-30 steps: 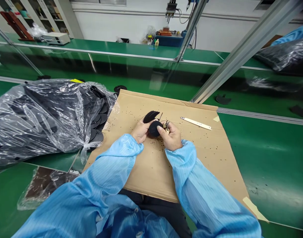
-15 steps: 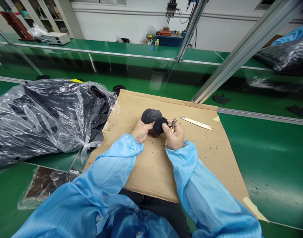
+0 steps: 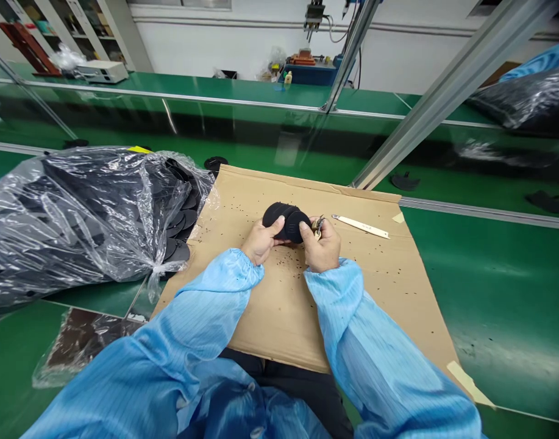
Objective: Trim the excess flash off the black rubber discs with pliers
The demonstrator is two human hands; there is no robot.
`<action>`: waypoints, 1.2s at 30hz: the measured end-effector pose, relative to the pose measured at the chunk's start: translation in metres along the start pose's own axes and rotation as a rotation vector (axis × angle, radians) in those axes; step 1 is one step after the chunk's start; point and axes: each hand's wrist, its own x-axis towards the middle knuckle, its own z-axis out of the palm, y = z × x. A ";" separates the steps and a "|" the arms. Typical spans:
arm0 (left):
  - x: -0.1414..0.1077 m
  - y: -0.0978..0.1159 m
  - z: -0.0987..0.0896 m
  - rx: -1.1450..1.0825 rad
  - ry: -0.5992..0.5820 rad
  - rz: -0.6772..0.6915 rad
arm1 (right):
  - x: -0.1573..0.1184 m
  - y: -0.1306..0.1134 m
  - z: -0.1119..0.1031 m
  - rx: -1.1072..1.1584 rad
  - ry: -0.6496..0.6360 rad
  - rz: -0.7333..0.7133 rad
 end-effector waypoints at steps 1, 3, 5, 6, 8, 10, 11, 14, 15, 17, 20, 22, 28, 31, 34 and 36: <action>0.000 0.000 0.000 0.001 0.000 -0.005 | 0.000 0.000 0.000 0.016 0.003 0.007; 0.001 0.000 -0.001 0.004 0.001 -0.006 | 0.002 0.000 0.000 0.047 0.031 0.029; 0.001 -0.001 -0.001 -0.003 -0.012 0.002 | 0.003 0.001 0.001 0.081 0.076 0.057; 0.000 -0.001 -0.001 -0.009 -0.024 0.006 | 0.004 0.002 0.001 0.098 0.098 0.071; 0.000 -0.001 -0.001 -0.025 -0.050 0.003 | 0.005 0.002 0.002 0.123 0.130 0.088; -0.001 -0.001 -0.001 -0.033 -0.072 -0.007 | 0.005 0.003 0.002 0.127 0.134 0.085; -0.001 -0.001 0.000 -0.033 -0.077 -0.011 | 0.004 0.003 0.002 0.121 0.127 0.079; -0.001 -0.001 0.000 -0.027 -0.077 -0.016 | 0.003 0.002 0.002 0.098 0.106 0.061; -0.001 -0.001 0.000 -0.028 -0.075 -0.017 | 0.003 0.002 0.002 0.097 0.103 0.059; -0.001 0.000 -0.001 -0.045 -0.073 -0.022 | 0.003 0.001 0.002 0.114 0.126 0.069; -0.001 0.002 -0.001 -0.086 -0.050 -0.029 | 0.005 0.001 0.003 0.177 0.221 0.107; -0.002 0.003 0.000 -0.095 -0.025 -0.034 | 0.008 0.002 0.003 0.211 0.295 0.131; -0.002 0.006 0.001 -0.081 0.039 -0.019 | 0.011 0.003 0.002 0.195 0.393 0.167; -0.001 0.006 0.001 -0.073 0.067 0.004 | 0.012 0.004 0.001 0.187 0.390 0.160; -0.001 0.005 0.001 -0.049 0.080 0.038 | 0.012 0.004 0.001 0.173 0.377 0.145; -0.002 0.003 0.002 -0.011 0.100 0.060 | 0.012 0.003 0.001 0.159 0.369 0.143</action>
